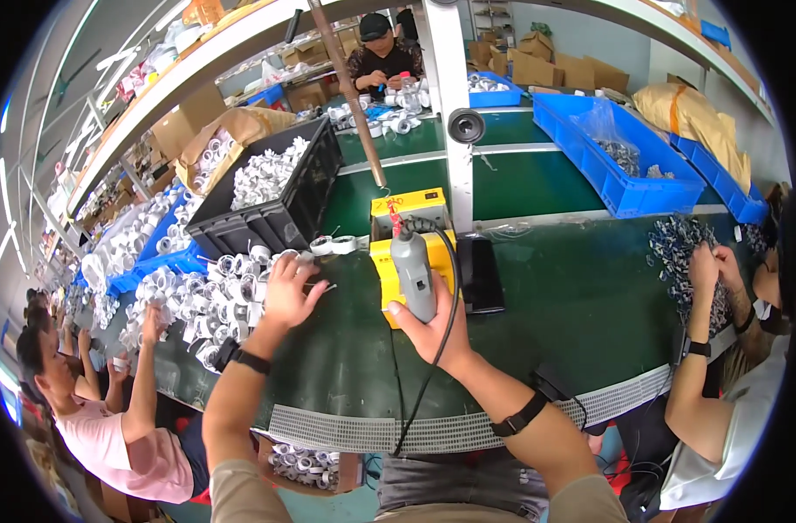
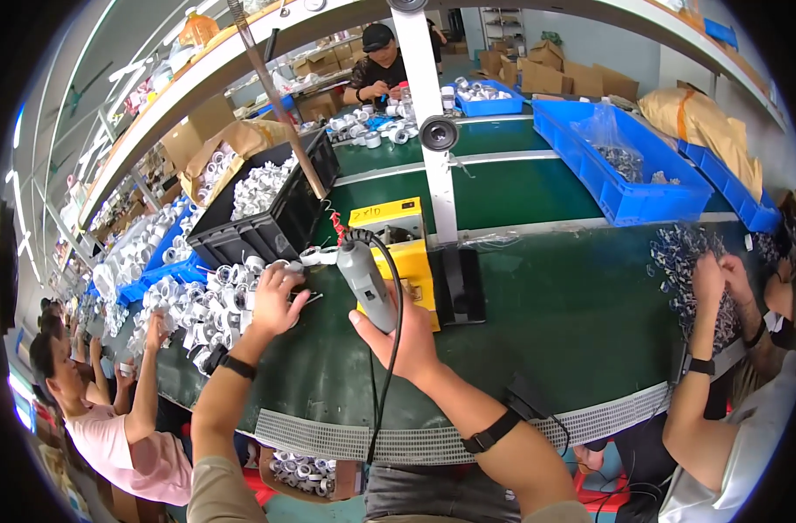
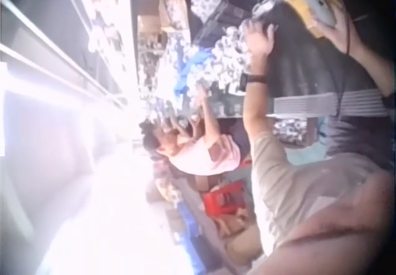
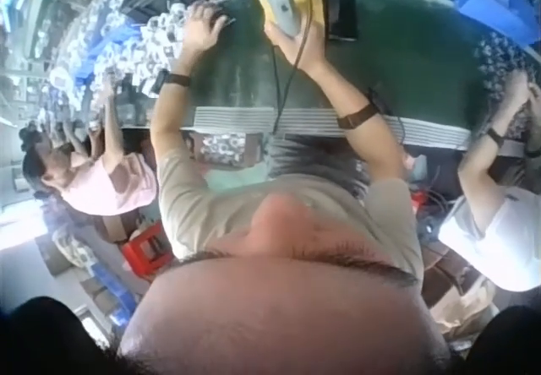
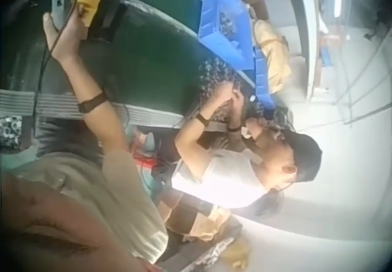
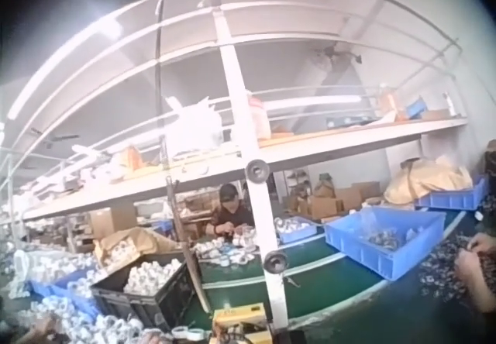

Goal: The person assembles light fixtures by hand, inserting a circuit board into a white housing and securing the components with a power screwdriver before placing the unit on the green workbench.

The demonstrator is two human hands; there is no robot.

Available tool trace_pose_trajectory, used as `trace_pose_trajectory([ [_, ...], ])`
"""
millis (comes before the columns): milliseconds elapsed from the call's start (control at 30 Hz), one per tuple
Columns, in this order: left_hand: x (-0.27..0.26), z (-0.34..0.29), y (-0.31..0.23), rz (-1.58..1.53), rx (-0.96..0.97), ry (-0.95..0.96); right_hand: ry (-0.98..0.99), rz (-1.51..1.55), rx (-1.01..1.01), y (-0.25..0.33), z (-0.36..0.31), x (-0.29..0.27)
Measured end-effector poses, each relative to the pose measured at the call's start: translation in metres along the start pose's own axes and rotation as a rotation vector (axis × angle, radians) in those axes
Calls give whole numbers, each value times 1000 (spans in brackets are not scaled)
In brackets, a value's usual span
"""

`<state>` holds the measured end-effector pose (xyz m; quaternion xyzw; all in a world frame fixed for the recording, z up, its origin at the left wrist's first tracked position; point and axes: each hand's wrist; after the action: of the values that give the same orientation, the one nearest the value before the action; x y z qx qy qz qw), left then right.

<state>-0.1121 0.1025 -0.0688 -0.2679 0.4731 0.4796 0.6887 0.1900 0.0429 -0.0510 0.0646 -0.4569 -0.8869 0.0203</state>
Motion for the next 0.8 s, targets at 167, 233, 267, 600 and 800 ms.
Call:
trace_pose_trajectory([
  [167,36,75,-13,121,-38,-49,25,-147,-35,-24,-6,-4],
  [233,52,110,-27,115,-239,406,-32,-45,-12,-29,-11,-13],
  [267,63,119,-24,109,-276,473,-59,-24,-7,-25,-10,-13],
  [600,60,98,-9,191,-191,301,1,-11,12,-22,-5,1],
  [800,31,73,-26,193,-120,128,8,-44,72,-15,-5,-3],
])
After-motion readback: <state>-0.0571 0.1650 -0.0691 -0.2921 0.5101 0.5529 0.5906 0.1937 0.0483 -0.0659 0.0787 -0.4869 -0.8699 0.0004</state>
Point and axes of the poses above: each hand's wrist, its own z-axis towards the middle knuckle, its own x-axis out of the palm, y = z × x, and after that the axes turned 5 degrees about y, right-handed
